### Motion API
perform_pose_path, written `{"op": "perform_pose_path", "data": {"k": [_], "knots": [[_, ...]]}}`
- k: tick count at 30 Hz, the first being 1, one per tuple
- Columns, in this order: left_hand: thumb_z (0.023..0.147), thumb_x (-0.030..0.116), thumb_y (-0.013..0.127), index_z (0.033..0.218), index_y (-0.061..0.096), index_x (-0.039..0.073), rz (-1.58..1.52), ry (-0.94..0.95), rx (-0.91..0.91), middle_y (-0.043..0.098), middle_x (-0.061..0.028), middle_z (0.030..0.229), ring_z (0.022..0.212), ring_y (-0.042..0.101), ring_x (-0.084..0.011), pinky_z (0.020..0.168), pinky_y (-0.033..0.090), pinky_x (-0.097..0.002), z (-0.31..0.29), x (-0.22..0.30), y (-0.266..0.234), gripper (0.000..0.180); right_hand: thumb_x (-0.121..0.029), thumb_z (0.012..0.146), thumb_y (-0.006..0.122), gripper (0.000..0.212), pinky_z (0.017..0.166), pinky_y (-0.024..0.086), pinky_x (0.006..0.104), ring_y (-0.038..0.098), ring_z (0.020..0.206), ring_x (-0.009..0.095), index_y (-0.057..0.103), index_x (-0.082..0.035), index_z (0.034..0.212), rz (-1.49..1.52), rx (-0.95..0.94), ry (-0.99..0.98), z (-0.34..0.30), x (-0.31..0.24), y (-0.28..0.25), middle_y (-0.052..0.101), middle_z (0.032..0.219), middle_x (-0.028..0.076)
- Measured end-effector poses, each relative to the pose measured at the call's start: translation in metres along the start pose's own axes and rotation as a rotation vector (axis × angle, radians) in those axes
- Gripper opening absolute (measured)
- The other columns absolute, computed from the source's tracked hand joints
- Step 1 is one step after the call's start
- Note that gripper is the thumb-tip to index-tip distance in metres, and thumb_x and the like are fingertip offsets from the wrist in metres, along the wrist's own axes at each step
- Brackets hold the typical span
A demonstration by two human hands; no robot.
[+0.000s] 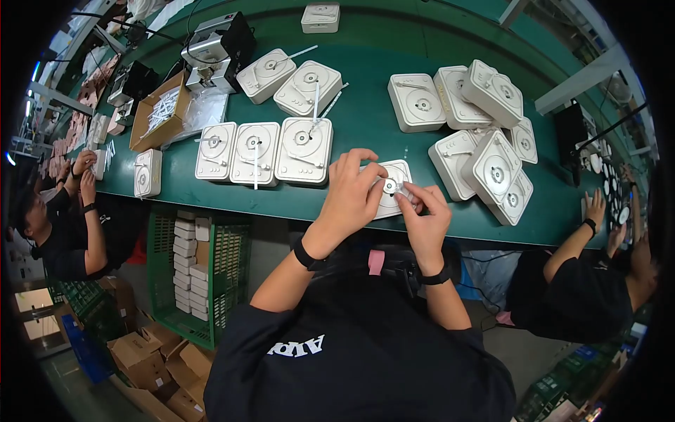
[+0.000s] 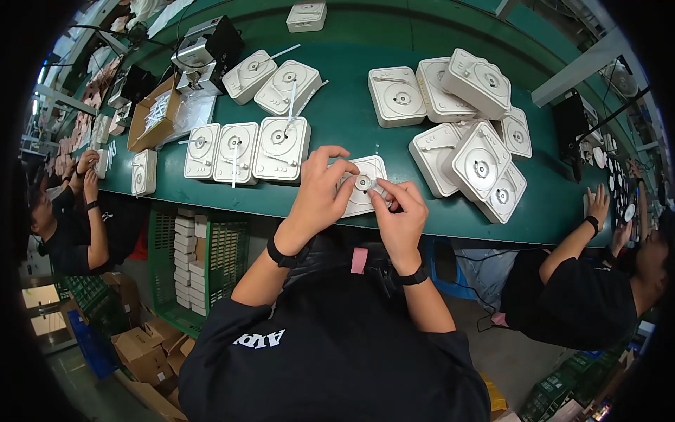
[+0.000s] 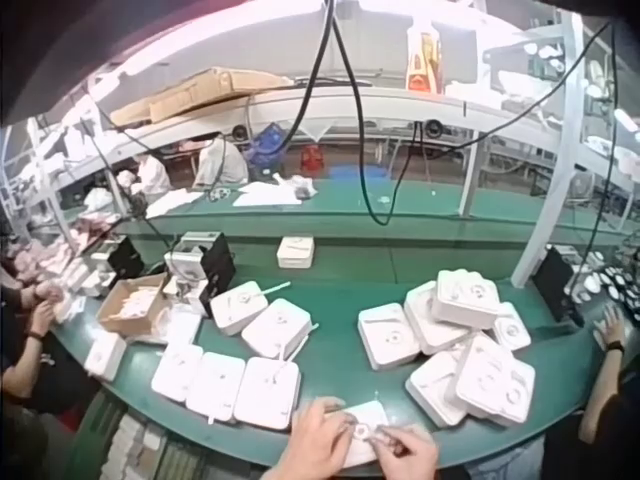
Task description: The person assembles record players by hand, picking up a base and inserting a small component into the center. They then fit a stylus arm onto the base and set the completed unit onto a stack before repeating the process.
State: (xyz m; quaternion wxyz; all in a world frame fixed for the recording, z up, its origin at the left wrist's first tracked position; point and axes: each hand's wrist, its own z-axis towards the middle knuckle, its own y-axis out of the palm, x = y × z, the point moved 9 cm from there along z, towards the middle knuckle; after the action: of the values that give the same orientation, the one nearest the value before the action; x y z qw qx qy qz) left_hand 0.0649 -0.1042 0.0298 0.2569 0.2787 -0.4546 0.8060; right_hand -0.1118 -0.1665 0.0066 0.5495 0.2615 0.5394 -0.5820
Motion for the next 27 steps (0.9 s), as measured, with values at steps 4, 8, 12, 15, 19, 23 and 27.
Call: {"op": "perform_pose_path", "data": {"k": [4,8,12,15,19,23,27], "knots": [[0.095,0.008,0.075,0.111,0.071,0.007,0.028,-0.019,0.012,0.060,-0.0169,0.133,0.123,0.058,-0.0387,0.102,0.043,-0.0500,-0.004,-0.006,0.001,0.016,-0.001,0.089,0.088,0.024,0.064,0.045,0.0290,0.054,0.073,0.013,0.085,0.000,0.112,-0.060,-0.067,0.011,0.008,-0.009,0.004,0.061,0.085,0.005],[0.094,0.007,0.074,0.114,0.069,0.006,0.013,-0.022,0.009,0.059,-0.0182,0.133,0.122,0.058,-0.0399,0.101,0.044,-0.0520,-0.007,-0.005,0.007,0.020,0.000,0.091,0.085,0.023,0.065,0.044,0.0277,0.056,0.074,0.012,0.084,0.002,0.113,-0.134,-0.155,0.009,0.015,-0.014,0.007,0.059,0.085,0.005],[0.093,0.007,0.074,0.118,0.068,0.006,0.057,-0.034,0.007,0.058,-0.0198,0.134,0.122,0.058,-0.0420,0.101,0.044,-0.0537,-0.012,-0.010,0.003,0.025,0.002,0.091,0.084,0.023,0.066,0.045,0.0277,0.057,0.075,0.013,0.083,0.002,0.114,-0.119,-0.211,-0.028,0.018,-0.012,0.017,0.059,0.086,0.006],[0.092,0.007,0.073,0.121,0.068,0.007,0.067,-0.047,0.036,0.057,-0.0226,0.137,0.127,0.057,-0.0454,0.104,0.045,-0.0548,-0.016,-0.005,0.001,0.029,0.004,0.090,0.082,0.024,0.067,0.046,0.0273,0.058,0.077,0.015,0.081,0.003,0.114,-0.070,-0.210,-0.047,0.017,-0.018,0.015,0.060,0.088,0.006],[0.093,0.008,0.072,0.122,0.066,0.007,0.024,-0.014,0.023,0.057,-0.0225,0.136,0.124,0.057,-0.0451,0.105,0.045,-0.0552,-0.017,-0.004,0.015,0.030,0.005,0.090,0.081,0.025,0.065,0.049,0.0302,0.060,0.075,0.018,0.082,0.002,0.115,-0.023,-0.160,-0.042,0.006,-0.001,0.006,0.061,0.088,0.008],[0.094,0.009,0.072,0.123,0.066,0.006,0.022,-0.020,0.009,0.056,-0.0214,0.136,0.125,0.055,-0.0442,0.106,0.043,-0.0553,-0.018,-0.002,0.012,0.030,0.005,0.091,0.080,0.025,0.065,0.047,0.0311,0.058,0.074,0.017,0.083,0.001,0.116,-0.076,-0.214,-0.088,0.011,-0.006,0.007,0.060,0.089,0.007],[0.094,0.010,0.072,0.125,0.066,0.006,0.002,-0.009,0.000,0.056,-0.0208,0.137,0.125,0.054,-0.0438,0.107,0.042,-0.0549,-0.016,-0.003,0.014,0.032,0.004,0.092,0.080,0.024,0.065,0.046,0.0331,0.056,0.074,0.018,0.083,0.001,0.116,-0.125,-0.216,-0.081,0.015,-0.011,0.010,0.058,0.089,0.008]]}}
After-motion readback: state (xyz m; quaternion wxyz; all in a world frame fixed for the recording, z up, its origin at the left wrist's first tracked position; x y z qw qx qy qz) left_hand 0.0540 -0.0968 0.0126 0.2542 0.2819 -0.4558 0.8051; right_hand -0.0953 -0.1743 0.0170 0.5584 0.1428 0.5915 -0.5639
